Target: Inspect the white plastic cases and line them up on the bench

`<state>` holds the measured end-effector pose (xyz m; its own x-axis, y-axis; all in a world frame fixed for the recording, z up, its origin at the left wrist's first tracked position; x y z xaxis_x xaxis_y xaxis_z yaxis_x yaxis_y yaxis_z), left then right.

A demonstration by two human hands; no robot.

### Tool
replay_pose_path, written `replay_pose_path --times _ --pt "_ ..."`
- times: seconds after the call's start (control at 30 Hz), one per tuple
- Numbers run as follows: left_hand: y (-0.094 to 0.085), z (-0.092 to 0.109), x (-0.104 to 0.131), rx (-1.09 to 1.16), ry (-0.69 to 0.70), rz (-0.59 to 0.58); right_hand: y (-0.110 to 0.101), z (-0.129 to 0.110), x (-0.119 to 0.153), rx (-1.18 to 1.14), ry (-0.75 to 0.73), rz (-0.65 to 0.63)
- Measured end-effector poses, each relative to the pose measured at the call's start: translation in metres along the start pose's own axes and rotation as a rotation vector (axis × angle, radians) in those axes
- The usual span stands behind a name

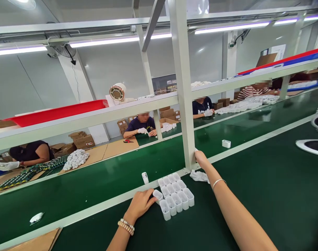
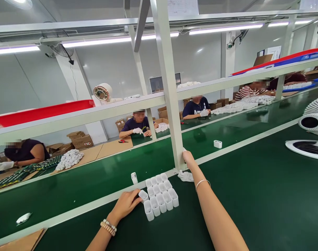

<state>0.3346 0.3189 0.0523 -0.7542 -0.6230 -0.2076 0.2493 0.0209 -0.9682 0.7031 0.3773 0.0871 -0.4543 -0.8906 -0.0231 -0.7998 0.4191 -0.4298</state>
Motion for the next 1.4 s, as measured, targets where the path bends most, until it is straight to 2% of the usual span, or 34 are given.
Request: replay_pose_path --times 0.13,0.23,0.3,0.37,0.5,0.67,0.77,1.07,1.4 --pt "-0.001 0.000 0.000 0.037 -0.002 -0.012 -0.032 -0.010 0.018 0.247 0.095 -0.093" --pt "0.000 0.000 -0.001 0.045 -0.002 -0.027 -0.050 -0.013 0.034 0.390 0.160 -0.250" --pt "0.000 0.000 -0.001 0.036 -0.002 -0.038 -0.052 -0.013 0.045 0.451 0.199 -0.365" --pt "0.001 0.000 -0.001 0.012 -0.005 -0.050 -0.048 -0.012 0.054 0.518 0.231 -0.436" --pt "0.003 0.000 -0.001 -0.028 -0.002 -0.071 -0.031 -0.016 0.062 0.670 0.261 -0.451" --pt "0.003 -0.001 -0.001 -0.047 -0.004 -0.076 -0.001 -0.030 0.067 0.732 0.217 -0.491" --pt "0.003 -0.001 -0.001 -0.035 0.001 -0.084 0.010 -0.037 0.069 0.749 0.173 -0.490" --pt "0.002 -0.002 -0.002 0.047 0.004 -0.048 -0.002 -0.034 0.071 0.803 0.110 -0.503" --pt "0.001 -0.001 0.000 0.020 -0.014 -0.051 -0.001 -0.037 0.071 0.757 0.178 -0.492"
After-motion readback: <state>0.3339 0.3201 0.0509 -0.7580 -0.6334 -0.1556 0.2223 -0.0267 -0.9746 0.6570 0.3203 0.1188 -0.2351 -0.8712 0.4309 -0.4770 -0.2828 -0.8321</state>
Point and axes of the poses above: each hand's wrist, its own x-axis away from the middle knuckle, its own y-axis out of the palm, z = x × y, the point moved 6 cm from there along -x, towards the middle knuckle, and after that the axes turned 6 degrees about -z, right-handed, at the moved point
